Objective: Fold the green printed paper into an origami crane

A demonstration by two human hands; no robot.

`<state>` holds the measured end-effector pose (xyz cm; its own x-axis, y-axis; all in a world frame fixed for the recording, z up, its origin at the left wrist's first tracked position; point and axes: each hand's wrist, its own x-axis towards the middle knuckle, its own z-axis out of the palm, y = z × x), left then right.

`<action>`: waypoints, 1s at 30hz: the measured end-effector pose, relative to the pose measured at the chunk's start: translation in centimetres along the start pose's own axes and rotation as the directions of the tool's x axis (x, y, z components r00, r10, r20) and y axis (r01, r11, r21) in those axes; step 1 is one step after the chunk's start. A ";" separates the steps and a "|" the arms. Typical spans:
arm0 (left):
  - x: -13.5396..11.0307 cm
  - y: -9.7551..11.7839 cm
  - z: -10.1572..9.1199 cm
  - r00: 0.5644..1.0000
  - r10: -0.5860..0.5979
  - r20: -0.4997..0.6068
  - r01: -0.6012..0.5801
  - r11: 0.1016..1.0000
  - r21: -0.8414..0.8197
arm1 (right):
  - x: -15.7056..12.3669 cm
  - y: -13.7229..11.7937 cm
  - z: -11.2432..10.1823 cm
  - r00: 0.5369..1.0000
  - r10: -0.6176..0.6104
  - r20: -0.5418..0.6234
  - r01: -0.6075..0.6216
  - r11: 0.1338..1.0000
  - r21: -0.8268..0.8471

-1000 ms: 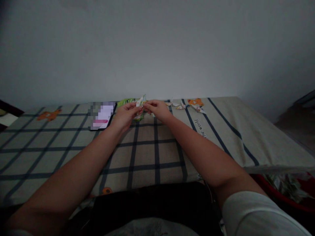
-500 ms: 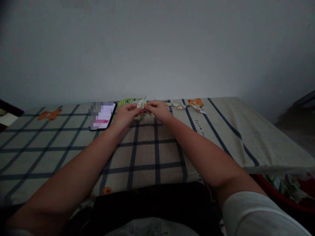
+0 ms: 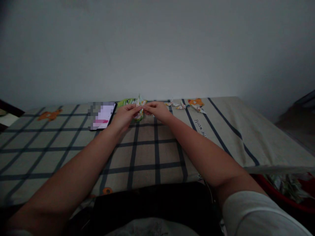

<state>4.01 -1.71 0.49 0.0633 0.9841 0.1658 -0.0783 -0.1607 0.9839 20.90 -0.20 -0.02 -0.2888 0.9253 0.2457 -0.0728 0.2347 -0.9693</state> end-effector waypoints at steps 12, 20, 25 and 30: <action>0.1 0.1 -0.3 1.000 0.010 0.009 -0.011 0.996 0.093 | 0.0 0.1 -0.4 0.999 0.000 0.036 0.004 0.994 -0.107; 0.0 0.3 0.0 0.995 0.061 -0.074 -0.053 0.993 0.106 | 0.1 0.4 -0.4 0.995 0.071 0.074 -0.069 0.997 -0.019; -0.2 0.2 0.1 0.990 0.105 -0.096 -0.088 0.982 0.168 | 0.0 0.1 -0.5 0.994 0.050 0.097 -0.040 0.994 -0.100; -0.2 -0.1 0.0 0.987 0.133 -0.086 -0.116 0.976 0.183 | -0.5 -0.9 -0.3 0.994 -0.059 0.091 0.086 0.943 -0.322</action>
<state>4.05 -1.85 0.32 -0.0332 0.9567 0.2890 0.0982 -0.2847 0.9536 21.42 -0.72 0.69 -0.3692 0.8790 0.3019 0.2145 0.3966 -0.8926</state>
